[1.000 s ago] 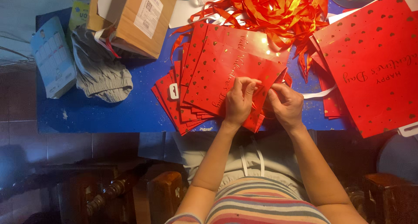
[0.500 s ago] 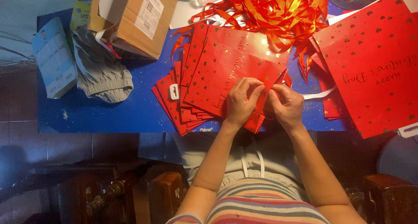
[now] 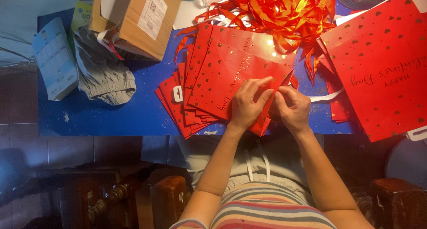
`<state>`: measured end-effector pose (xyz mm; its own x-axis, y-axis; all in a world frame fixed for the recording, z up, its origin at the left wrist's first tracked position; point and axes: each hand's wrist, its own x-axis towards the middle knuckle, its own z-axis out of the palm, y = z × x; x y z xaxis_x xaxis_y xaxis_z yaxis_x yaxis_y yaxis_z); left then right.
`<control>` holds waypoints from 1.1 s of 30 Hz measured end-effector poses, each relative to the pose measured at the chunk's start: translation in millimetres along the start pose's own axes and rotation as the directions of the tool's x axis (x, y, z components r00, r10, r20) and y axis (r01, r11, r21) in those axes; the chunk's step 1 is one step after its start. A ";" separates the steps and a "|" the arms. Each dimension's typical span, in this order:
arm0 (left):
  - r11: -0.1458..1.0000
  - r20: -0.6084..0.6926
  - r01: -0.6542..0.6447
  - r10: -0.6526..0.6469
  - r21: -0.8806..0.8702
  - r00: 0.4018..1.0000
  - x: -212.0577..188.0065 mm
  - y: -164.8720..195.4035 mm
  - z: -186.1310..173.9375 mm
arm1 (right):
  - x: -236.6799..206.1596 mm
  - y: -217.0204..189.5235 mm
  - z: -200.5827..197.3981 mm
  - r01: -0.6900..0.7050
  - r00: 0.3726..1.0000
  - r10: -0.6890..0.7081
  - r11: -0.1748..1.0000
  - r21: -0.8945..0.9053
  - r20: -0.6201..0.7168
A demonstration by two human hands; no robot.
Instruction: The person assembles red Valentine's Day gift bags by inserting white plastic handles into the bag slots and threading red ribbons through the handles. They repeat this process for multiple bags, stacking the completed ones on the table.
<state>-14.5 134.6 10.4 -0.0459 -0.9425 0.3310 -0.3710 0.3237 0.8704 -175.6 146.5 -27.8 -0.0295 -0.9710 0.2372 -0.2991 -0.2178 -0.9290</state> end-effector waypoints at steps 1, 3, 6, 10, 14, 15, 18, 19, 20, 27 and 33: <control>1.000 -0.006 -0.007 0.007 -0.003 1.000 0.8 1.2 -0.2 | 0.1 -0.2 -0.8 0.007 1.000 -0.007 1.000 -0.016 0.001; 1.000 -0.020 -0.021 0.021 -0.009 1.000 1.2 2.0 -0.5 | 0.2 -1.1 -1.8 0.001 1.000 -0.001 1.000 -0.021 0.008; 1.000 -0.041 -0.028 0.028 -0.001 0.999 -0.3 -0.6 1.8 | 0.7 -2.9 -2.6 -0.008 1.000 0.008 1.000 -0.017 0.008; 0.999 -0.057 0.017 -0.019 -0.032 0.998 -3.5 -8.8 6.6 | 2.4 -5.1 -0.5 0.027 0.999 -0.028 0.998 -0.054 -0.020; 0.994 -0.070 0.069 -0.075 -0.085 0.995 -5.8 -16.3 10.0 | 3.2 -6.2 0.3 0.019 0.999 -0.020 0.999 -0.048 -0.025; 0.989 -0.068 0.095 -0.103 -0.112 0.992 -6.3 -16.9 10.1 | 3.2 -6.3 0.5 0.021 0.999 -0.022 0.999 -0.049 -0.025; 0.988 -0.062 0.106 -0.114 -0.117 0.992 -4.7 -15.4 9.7 | 3.5 -5.7 0.2 0.021 0.999 -0.022 0.999 -0.043 -0.027; 0.993 -0.062 0.078 -0.084 -0.086 0.995 -4.1 -13.6 8.8 | 3.3 -5.7 0.2 0.017 0.999 -0.018 0.999 -0.036 -0.028; 0.997 -0.061 0.051 -0.054 -0.054 0.997 -3.5 -11.6 7.7 | 3.4 -5.5 0.1 0.014 0.999 -0.015 1.000 -0.028 -0.029; 0.999 -0.035 0.027 -0.029 -0.033 0.999 0.7 -3.9 6.2 | 3.1 -5.7 -0.3 -0.003 1.000 0.002 1.000 -0.030 -0.021; 0.998 -0.049 0.038 -0.041 -0.056 0.998 -2.9 -12.8 10.4 | 3.0 -4.7 0.5 0.013 1.000 -0.015 0.997 -0.073 -0.025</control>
<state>-19.2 132.3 -5.5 0.0145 -0.9498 0.3125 -0.3198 0.2917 0.9015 -173.8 144.5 -22.8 -0.0490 -0.9649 0.2582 -0.3685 -0.2228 -0.9025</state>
